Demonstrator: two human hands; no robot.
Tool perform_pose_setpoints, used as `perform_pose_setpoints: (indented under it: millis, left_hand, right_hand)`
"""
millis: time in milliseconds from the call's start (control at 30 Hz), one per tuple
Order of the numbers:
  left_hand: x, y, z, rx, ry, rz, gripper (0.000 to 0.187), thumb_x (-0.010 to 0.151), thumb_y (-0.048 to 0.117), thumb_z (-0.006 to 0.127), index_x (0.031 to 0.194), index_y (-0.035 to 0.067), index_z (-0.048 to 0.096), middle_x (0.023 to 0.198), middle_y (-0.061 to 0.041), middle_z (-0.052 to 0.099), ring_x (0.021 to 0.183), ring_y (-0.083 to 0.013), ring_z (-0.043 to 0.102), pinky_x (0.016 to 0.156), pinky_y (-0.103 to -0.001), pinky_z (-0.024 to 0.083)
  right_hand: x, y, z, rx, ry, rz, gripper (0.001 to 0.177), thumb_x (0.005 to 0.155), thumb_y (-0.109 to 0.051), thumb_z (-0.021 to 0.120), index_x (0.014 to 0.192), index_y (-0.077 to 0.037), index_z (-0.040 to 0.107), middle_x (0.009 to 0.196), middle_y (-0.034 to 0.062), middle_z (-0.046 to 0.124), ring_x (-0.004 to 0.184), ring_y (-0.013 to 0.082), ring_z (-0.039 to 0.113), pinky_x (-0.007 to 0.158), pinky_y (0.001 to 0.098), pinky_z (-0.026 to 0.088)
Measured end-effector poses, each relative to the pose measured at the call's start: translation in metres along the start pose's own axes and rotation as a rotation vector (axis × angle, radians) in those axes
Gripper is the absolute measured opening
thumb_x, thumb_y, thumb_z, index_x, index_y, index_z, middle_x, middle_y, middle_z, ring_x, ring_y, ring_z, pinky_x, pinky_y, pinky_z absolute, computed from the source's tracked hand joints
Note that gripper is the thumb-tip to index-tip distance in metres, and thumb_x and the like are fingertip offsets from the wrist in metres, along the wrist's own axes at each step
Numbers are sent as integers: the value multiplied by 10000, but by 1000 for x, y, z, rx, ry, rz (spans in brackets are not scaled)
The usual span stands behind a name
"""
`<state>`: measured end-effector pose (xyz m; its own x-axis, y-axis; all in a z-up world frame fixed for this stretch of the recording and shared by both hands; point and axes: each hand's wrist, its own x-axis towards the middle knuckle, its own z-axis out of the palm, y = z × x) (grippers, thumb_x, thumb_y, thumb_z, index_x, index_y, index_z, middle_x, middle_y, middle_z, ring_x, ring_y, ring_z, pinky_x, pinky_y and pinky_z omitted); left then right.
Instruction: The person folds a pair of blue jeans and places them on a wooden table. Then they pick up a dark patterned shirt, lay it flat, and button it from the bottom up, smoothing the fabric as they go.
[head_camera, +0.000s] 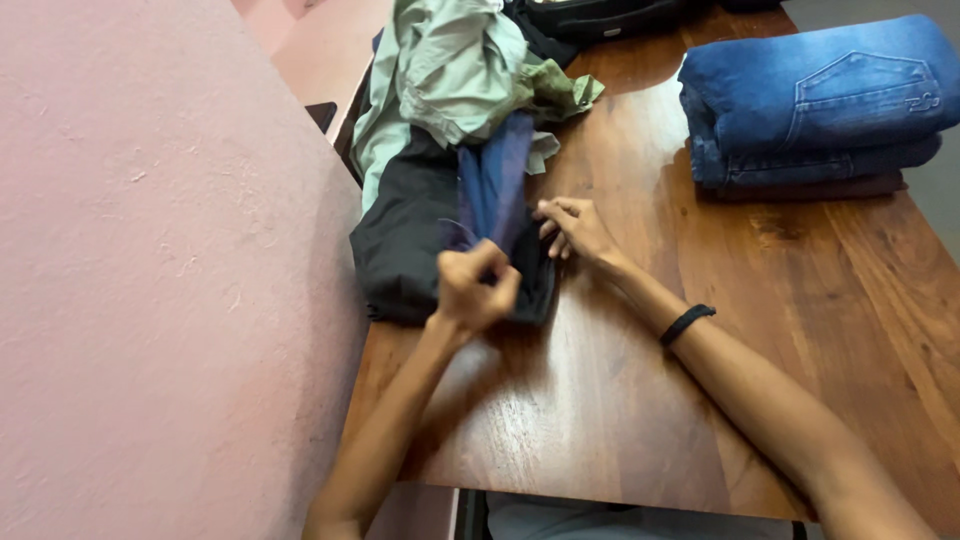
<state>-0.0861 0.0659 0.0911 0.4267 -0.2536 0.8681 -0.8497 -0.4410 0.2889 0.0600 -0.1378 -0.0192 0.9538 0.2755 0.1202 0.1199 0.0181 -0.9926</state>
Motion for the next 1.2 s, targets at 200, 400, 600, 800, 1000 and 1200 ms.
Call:
perform_pose_setpoints:
  millis: [200, 400, 600, 800, 1000, 1200]
  left_hand:
    - [-36, 28, 36, 23, -392, 265, 89, 733, 56, 642, 718, 95, 563, 562, -64, 555, 401, -246, 493, 406, -376, 399]
    - [-47, 67, 50, 47, -687, 194, 387, 770, 200, 659, 1095, 7, 577, 599, -79, 566, 423, -229, 480, 389, -381, 389]
    - [38, 33, 62, 586, -160, -2, 581, 912, 323, 733, 1418, 85, 576, 1174, -180, 664, 771, -287, 626, 712, -404, 532]
    - [104, -13, 108, 1056, -498, -196, 935, 639, 584, 779, 1443, 160, 559, 1649, -180, 295, 1364, -447, 417, 1038, -721, 221]
    - [95, -64, 179, 1414, 10, 127, 763, 1010, 211, 754, 1672, 277, 381, 1753, -153, 167, 1518, -354, 330, 1234, -700, 72]
    - [138, -116, 169, 1517, -178, -1, 866, 891, 169, 757, 1651, 318, 369, 1730, -161, 129, 1582, -406, 178, 1229, -696, 85]
  right_hand:
    - [-6, -24, 12, 477, -118, 167, 581, 1002, -531, 489, 1193, -32, 717, 1021, 77, 795, 831, 122, 787, 743, 222, 637]
    - [-18, -25, 14, 194, 32, 143, 418, 984, -300, 660, 1167, 76, 675, 1017, 176, 728, 836, 249, 696, 734, 384, 571]
    - [-7, -12, 13, 66, 82, 35, 384, 975, -282, 671, 1130, 70, 684, 980, 188, 722, 810, 259, 691, 717, 397, 559]
    - [-4, 6, 16, -170, 202, -83, 351, 965, -264, 681, 1092, 64, 692, 944, 200, 716, 783, 268, 686, 700, 410, 547]
    - [-15, 22, 19, -342, 310, -154, 319, 956, -246, 692, 1055, 57, 700, 907, 211, 710, 757, 277, 681, 683, 423, 535]
    - [-27, 27, 33, -442, 309, -183, 289, 946, -228, 702, 1018, 51, 708, 871, 223, 704, 730, 287, 676, 666, 436, 523]
